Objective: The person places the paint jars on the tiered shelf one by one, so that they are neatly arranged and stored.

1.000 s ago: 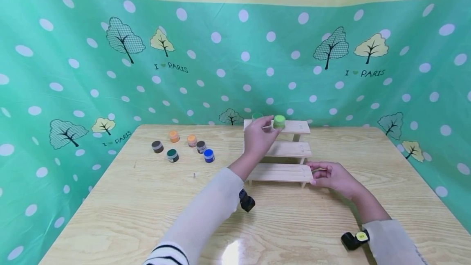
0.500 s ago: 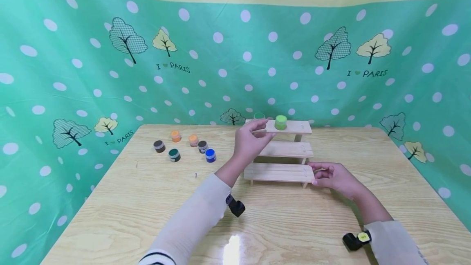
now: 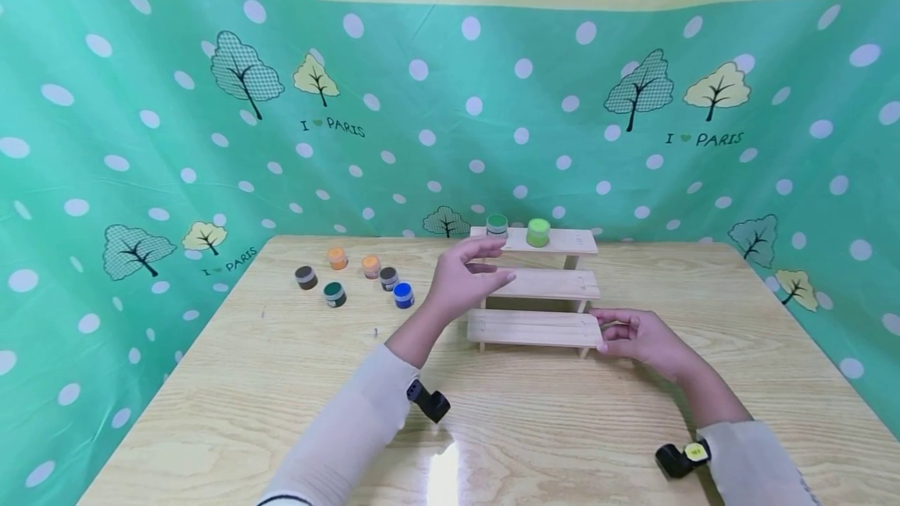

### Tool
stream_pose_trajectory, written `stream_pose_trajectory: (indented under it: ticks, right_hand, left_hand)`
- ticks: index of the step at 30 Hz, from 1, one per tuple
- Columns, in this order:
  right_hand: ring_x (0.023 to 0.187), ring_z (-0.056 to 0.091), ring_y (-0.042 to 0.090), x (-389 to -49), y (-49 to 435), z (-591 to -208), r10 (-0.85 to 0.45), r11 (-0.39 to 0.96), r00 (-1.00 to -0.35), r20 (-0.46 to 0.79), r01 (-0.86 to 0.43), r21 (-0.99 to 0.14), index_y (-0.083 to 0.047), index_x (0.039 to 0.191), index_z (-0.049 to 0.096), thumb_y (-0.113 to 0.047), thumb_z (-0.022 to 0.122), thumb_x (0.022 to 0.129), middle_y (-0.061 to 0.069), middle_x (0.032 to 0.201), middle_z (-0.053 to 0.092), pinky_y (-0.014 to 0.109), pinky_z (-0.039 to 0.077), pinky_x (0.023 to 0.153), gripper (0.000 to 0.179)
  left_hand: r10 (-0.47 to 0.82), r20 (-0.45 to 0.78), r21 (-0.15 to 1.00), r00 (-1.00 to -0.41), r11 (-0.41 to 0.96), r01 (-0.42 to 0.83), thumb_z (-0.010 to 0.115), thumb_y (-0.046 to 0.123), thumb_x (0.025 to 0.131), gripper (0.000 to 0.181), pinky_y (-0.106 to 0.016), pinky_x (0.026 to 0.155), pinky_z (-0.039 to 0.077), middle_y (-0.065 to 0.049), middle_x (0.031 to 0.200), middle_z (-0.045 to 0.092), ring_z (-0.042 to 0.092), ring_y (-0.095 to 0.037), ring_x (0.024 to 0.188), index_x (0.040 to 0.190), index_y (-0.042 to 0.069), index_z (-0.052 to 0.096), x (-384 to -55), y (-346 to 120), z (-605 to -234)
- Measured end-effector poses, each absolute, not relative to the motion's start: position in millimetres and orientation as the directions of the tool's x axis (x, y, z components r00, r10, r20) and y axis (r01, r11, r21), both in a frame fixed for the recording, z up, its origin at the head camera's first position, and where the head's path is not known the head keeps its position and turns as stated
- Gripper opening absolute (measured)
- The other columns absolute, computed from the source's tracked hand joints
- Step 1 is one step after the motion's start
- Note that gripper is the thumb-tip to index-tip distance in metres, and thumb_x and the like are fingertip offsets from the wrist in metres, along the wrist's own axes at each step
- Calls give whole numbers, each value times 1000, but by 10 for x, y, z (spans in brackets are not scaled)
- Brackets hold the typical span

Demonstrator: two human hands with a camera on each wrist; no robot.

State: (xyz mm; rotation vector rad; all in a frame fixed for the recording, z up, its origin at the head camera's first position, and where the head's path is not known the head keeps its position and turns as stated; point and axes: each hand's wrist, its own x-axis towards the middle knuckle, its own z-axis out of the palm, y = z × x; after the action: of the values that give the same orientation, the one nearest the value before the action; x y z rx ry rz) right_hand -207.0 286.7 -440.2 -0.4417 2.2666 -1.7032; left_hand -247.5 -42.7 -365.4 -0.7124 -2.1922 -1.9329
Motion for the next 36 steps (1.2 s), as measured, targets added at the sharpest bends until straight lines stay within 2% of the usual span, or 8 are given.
stream_pose_trajectory:
  ticks: [7,12,16,20,25,28,33,36]
  right_hand:
    - [88,64,11,-2080,2874,-4408,-400,264,-916,-32,-82,-961,17,137,41,-2,73,86,16,102,65,25,59,74,64]
    - [87,64,11,-2075,2870,-4399,-394,269,-919,-27,-86,-959,17,137,41,-2,73,85,16,102,64,25,59,74,64]
    - [87,64,11,-2079,2871,-4403,-392,273,-920,-24,-91,-958,17,136,42,-2,74,85,17,102,64,25,59,73,63]
    - [87,63,11,-2080,2878,-4411,-388,288,-921,-28,-92,-953,16,136,42,-3,74,85,16,102,64,25,59,73,63]
    - [88,65,13,-2081,2881,-4420,-383,295,-922,-52,-69,-953,14,138,42,-7,75,85,17,103,65,27,59,73,66]
    - [88,65,14,-2079,2875,-4421,-384,295,-921,-59,-62,-953,12,139,42,-9,76,85,18,103,65,27,59,73,67]
    - [89,65,15,-2076,2874,-4412,-382,293,-922,-57,-62,-954,13,138,42,-8,76,84,18,104,65,26,59,73,67]
    - [89,65,15,-2075,2873,-4405,-384,294,-922,-55,-66,-953,14,138,42,-7,76,85,18,105,65,26,59,73,67]
  left_hand:
    - [286,377,903,-881,96,418,81,10,80,49,-40,92,55,-14,123,62,62,-24,107,124,-2,63,-2427,-636,-3614]
    - [268,386,899,-883,106,425,81,8,80,46,-43,93,54,-9,122,63,61,-31,109,122,1,65,-2405,-779,-3607]
    - [260,364,909,-894,108,402,82,7,79,45,-41,92,55,-8,121,64,61,-33,108,121,2,66,-2375,-891,-3608]
    - [269,364,905,-892,125,407,82,8,79,46,-36,91,55,-8,118,65,62,-25,105,122,2,66,-2346,-1002,-3607]
    - [265,368,896,-891,154,416,82,13,80,45,-43,93,54,-7,116,66,62,-21,104,122,7,67,-2304,-1152,-3603]
    - [251,350,902,-902,170,398,82,15,81,44,-44,92,54,-6,117,66,63,-22,104,122,9,67,-2269,-1255,-3601]
    - [212,319,920,-924,166,356,81,14,81,43,-35,87,57,-8,117,65,63,-27,103,122,7,67,-2215,-1429,-3623]
    - [194,307,932,-932,139,336,80,11,81,43,-34,82,59,-12,117,64,63,-30,102,121,5,67,-2184,-1522,-3648]
